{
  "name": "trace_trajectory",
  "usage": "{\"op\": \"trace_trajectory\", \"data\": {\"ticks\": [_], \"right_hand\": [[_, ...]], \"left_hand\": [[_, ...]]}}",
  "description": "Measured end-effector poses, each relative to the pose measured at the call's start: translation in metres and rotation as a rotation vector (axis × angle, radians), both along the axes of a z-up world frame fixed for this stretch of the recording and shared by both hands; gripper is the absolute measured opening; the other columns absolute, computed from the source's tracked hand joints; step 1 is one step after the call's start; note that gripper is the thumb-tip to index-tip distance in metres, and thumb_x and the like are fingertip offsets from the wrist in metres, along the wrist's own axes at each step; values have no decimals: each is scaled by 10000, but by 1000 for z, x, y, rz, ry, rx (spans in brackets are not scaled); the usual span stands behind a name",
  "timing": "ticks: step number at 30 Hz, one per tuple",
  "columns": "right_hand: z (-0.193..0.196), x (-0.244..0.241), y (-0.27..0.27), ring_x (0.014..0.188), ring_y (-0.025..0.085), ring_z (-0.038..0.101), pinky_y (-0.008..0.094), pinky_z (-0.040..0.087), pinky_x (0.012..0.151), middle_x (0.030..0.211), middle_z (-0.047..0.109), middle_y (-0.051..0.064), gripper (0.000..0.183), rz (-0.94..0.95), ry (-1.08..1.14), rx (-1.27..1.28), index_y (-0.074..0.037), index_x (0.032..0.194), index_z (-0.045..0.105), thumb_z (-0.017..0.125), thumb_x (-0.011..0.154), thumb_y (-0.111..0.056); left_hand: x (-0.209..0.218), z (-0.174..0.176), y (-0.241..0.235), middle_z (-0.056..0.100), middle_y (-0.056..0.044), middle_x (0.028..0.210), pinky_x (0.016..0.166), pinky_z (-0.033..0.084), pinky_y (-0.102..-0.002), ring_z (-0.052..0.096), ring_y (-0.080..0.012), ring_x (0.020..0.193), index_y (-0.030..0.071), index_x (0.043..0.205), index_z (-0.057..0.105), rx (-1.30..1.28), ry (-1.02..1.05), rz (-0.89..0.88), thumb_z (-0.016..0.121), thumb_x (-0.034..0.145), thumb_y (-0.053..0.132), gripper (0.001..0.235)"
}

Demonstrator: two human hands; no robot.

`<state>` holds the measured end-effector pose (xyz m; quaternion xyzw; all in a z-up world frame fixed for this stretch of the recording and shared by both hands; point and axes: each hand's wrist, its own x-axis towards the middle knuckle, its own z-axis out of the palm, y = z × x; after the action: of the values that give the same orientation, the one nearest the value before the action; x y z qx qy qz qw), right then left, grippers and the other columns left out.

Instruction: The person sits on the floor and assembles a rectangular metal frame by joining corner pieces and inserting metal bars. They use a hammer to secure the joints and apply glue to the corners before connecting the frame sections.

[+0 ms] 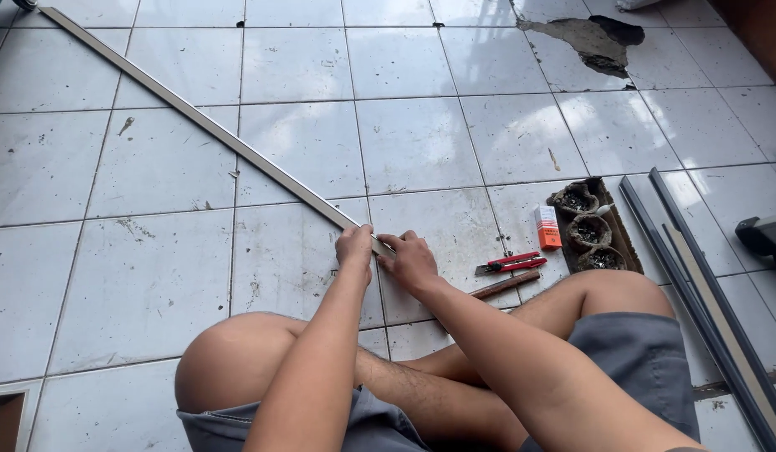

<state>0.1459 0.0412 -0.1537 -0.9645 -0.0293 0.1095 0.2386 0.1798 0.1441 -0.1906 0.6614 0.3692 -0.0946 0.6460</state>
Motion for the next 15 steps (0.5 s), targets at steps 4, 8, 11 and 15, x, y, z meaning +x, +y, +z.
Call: {"op": "trace_trajectory", "data": {"ticks": [4,8,11,15], "right_hand": [[13,12,-20,932,344,584,446,494,775,958,579,161,310,19,32,132,-192,1125,593,591,819,-237],[93,4,-75,935,296,613,416,486,786,996,628,144,328,-75,77,150,-148,1152,574,552,836,-234],[145,-22,-143,893,304,628,421,491,750,975,644,144,311,-233,-73,232,-136,1116,595,545,828,-245],[162,-82,-259,868,274,624,405,495,702,931,654,98,252,-626,-317,234,-176,1049,626,542,844,-297]], "left_hand": [[-20,34,6,425,-181,1291,983,339,-455,372,-348,1222,102,1308,404,28,-36,-163,532,758,333,610],[-35,65,3,449,-133,1154,889,391,-427,448,-301,1104,101,1139,500,274,-135,-311,528,805,271,376],[-49,100,-12,544,-108,981,798,452,-392,544,-270,993,73,932,602,384,-323,-433,563,820,167,151],[-67,130,-41,614,-92,849,809,441,-351,576,-230,940,55,796,595,306,-456,-577,677,772,123,109]]}}
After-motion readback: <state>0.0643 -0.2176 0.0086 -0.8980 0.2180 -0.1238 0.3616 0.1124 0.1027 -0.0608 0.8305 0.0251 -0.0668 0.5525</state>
